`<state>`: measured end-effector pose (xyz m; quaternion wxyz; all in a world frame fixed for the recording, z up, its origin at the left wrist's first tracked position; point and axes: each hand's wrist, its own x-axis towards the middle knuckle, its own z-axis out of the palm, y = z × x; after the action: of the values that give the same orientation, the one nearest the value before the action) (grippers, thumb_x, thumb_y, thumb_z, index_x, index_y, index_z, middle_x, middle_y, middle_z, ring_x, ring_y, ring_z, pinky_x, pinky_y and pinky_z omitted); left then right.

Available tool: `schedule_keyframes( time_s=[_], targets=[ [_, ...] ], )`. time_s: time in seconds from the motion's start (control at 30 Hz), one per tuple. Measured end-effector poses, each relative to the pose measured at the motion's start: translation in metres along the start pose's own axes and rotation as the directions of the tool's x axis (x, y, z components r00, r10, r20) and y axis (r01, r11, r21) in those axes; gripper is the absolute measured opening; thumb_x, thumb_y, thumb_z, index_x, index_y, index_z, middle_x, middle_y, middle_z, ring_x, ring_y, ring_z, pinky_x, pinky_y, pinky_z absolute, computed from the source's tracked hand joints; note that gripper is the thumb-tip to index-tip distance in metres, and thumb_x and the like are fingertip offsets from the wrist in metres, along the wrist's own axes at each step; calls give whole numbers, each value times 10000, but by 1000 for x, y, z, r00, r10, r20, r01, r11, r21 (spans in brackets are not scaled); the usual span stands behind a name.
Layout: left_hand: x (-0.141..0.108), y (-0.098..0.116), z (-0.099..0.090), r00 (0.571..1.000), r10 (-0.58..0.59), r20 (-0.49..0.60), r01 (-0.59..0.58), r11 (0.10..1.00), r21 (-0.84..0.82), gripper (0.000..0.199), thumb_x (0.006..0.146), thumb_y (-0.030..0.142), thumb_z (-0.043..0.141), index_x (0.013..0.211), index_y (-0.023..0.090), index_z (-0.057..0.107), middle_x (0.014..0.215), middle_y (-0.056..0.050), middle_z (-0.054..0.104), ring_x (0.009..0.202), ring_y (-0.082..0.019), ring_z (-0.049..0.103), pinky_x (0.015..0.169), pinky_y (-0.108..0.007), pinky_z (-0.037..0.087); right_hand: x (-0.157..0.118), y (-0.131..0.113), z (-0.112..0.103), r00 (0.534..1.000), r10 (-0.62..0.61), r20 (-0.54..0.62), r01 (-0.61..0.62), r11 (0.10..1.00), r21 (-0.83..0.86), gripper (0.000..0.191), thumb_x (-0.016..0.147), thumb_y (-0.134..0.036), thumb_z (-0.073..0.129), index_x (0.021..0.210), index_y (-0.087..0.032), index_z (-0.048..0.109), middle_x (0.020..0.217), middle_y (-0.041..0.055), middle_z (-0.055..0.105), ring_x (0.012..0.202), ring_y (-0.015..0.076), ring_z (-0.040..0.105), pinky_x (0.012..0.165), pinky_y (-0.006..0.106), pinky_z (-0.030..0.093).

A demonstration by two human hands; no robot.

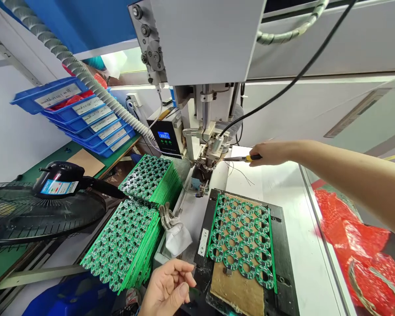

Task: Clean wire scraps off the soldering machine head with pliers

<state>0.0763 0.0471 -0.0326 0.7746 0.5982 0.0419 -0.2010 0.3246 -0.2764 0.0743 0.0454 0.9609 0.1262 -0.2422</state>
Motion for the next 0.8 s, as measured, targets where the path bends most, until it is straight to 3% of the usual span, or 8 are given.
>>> schedule_keyframes(
  time_s=[0.47, 0.8],
  targets=[
    [-8, 4, 4, 998, 18, -52, -18, 1000, -9, 458, 672, 476, 717, 937, 111, 634, 750, -64, 646, 576, -68, 509, 554, -178, 449, -1, 1, 1, 995, -41, -89, 44, 999, 23, 225, 821, -395, 537, 741, -185, 534, 691, 19, 552, 593, 132, 434, 591, 280, 317],
    [-9, 1, 4, 998, 29, -61, -29, 1000, -8, 461, 674, 469, 719, 946, 107, 629, 754, -68, 644, 576, -75, 511, 560, -191, 451, -1, -2, 2, 997, -16, -74, 18, 999, 31, 253, 824, -419, 546, 716, -192, 516, 679, 10, 536, 590, 131, 429, 577, 278, 312]
  ],
)
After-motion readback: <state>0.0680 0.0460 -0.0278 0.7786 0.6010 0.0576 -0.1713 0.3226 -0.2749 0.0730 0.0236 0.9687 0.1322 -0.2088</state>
